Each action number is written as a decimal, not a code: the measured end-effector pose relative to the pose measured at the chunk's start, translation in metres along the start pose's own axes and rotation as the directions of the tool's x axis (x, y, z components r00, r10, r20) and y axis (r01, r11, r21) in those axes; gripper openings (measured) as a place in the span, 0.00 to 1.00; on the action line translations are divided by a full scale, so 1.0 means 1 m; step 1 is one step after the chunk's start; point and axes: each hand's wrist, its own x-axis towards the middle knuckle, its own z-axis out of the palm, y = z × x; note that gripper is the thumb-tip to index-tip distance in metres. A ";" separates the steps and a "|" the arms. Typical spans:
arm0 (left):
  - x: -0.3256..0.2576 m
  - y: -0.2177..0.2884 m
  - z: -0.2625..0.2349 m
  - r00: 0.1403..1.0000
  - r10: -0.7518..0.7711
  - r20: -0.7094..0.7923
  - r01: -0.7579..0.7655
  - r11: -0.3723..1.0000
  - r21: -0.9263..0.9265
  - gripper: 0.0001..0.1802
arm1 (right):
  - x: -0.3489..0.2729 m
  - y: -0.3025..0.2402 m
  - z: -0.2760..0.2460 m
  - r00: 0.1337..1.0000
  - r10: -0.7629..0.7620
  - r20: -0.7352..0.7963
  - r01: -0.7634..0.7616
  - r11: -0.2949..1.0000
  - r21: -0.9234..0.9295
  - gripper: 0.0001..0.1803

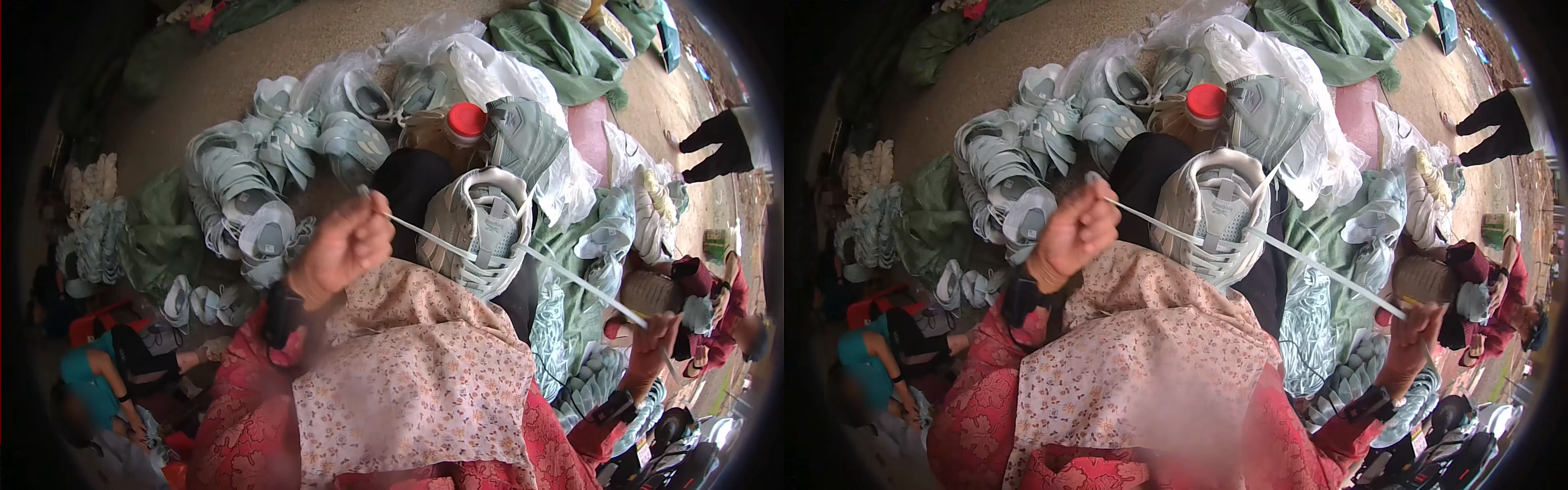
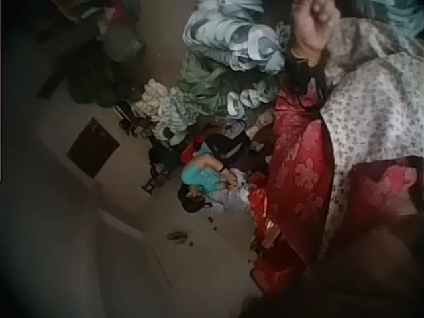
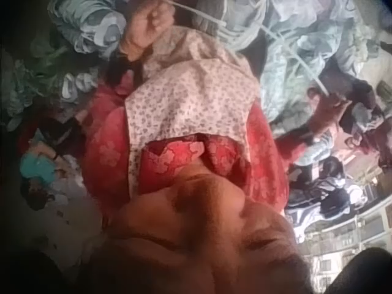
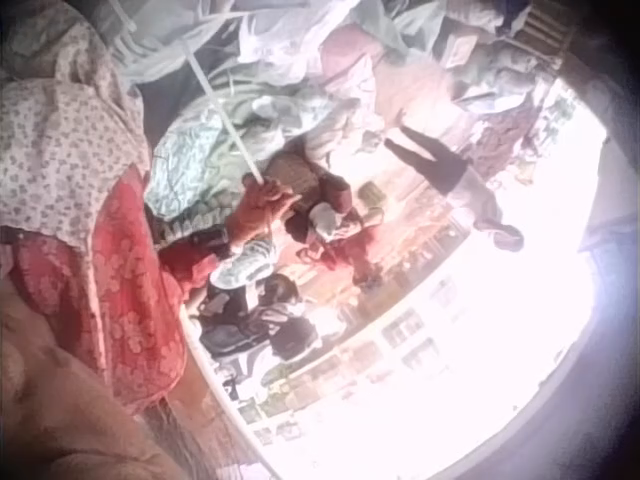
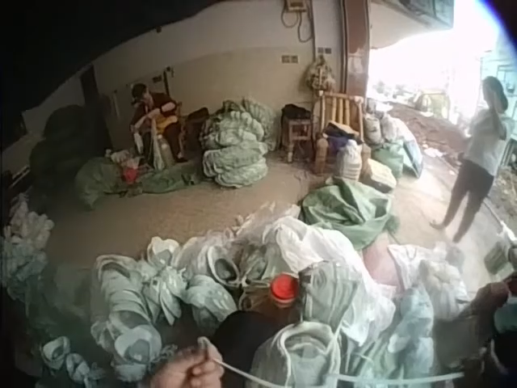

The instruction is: Thread laces through the eyelets of a shoe.

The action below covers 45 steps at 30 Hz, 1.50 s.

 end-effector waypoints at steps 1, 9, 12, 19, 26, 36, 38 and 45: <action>-0.005 0.014 -0.004 0.996 0.091 0.013 -0.091 0.995 0.029 0.10 | -0.003 0.002 -0.036 0.998 0.038 -0.059 -0.050 0.971 -0.233 0.23; -0.030 0.115 0.055 0.676 0.736 0.012 -0.625 0.565 0.539 0.07 | 0.012 0.032 0.024 0.979 0.107 -0.173 -0.200 0.366 -0.909 0.09; -0.064 0.137 0.060 0.510 0.855 -0.092 -0.743 0.492 0.454 0.04 | 0.035 0.050 0.112 0.975 0.192 0.115 0.006 0.490 -0.872 0.04; -0.113 0.180 0.058 0.783 0.567 0.256 -0.564 0.820 -0.092 0.06 | 0.040 0.062 0.216 0.770 0.370 0.521 0.312 0.494 -0.812 0.06; -0.088 0.148 0.014 0.756 0.654 -0.013 -0.317 0.384 0.867 0.09 | 0.045 0.096 0.240 0.682 0.350 0.642 0.546 0.340 -0.766 0.06; 0.036 -0.004 0.033 0.938 0.016 0.347 -0.344 -0.100 0.934 0.09 | 0.082 0.114 0.240 0.457 0.217 0.862 0.815 0.286 -0.504 0.14; 0.040 -0.011 0.033 0.913 -0.004 0.408 -0.399 -0.217 0.891 0.08 | 0.080 0.118 0.240 0.439 0.206 0.875 0.809 0.333 -0.484 0.15; 0.042 -0.013 0.024 0.904 -0.044 0.425 -0.422 -0.239 0.874 0.08 | 0.081 0.121 0.239 0.457 0.211 0.864 0.794 0.341 -0.503 0.17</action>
